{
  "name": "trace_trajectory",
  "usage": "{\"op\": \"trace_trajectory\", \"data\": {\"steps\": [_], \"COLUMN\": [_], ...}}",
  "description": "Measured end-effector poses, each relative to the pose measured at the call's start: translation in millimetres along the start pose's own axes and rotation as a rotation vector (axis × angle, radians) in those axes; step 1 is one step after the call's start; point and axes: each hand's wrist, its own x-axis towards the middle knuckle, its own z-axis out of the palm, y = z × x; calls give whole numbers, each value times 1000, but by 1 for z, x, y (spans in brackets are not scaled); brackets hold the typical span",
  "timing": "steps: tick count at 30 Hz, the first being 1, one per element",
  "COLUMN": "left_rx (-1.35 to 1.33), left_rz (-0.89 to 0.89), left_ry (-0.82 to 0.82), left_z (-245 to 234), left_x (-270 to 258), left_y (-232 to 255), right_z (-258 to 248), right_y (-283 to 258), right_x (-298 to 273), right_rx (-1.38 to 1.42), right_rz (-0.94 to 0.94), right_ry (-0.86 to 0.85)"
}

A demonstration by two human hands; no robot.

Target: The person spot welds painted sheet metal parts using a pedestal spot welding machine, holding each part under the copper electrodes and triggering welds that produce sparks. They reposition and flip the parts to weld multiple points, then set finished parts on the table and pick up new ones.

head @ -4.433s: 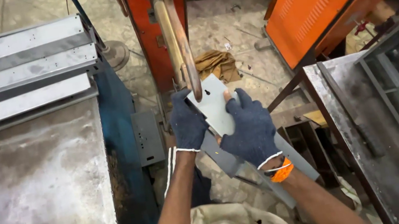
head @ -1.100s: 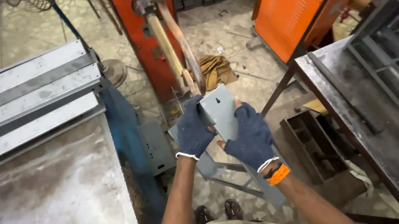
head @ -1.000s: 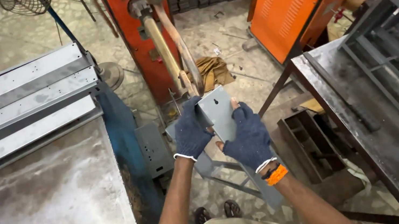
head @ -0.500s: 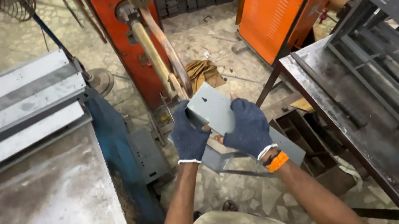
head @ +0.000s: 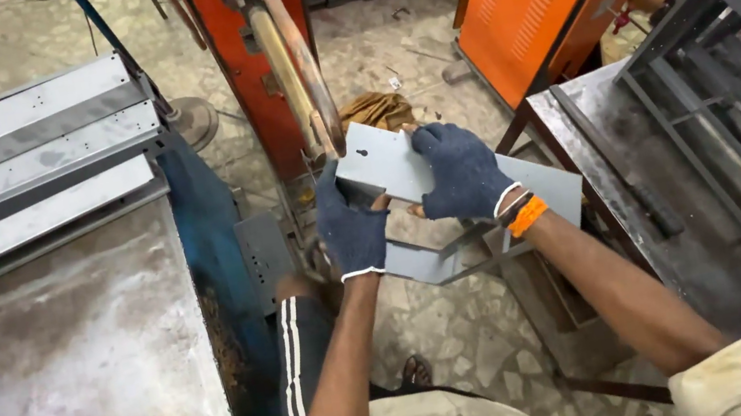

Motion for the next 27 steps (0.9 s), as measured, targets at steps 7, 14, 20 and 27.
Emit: {"op": "trace_trajectory", "data": {"steps": [7, 14, 20, 27], "left_rx": [43, 1, 110, 116], "left_rz": [-40, -29, -30, -26], "left_ry": [20, 82, 111, 110], "left_z": [-4, 2, 6, 12], "left_x": [2, -1, -5, -7], "left_y": [9, 7, 1, -1], "right_z": [-5, -10, -7, -8], "right_y": [2, 0, 8, 17], "right_x": [7, 15, 19, 22], "right_rx": [-5, -5, 22, 6], "right_rz": [-36, -73, -115, -153], "right_ry": [-51, -58, -54, -40]}}
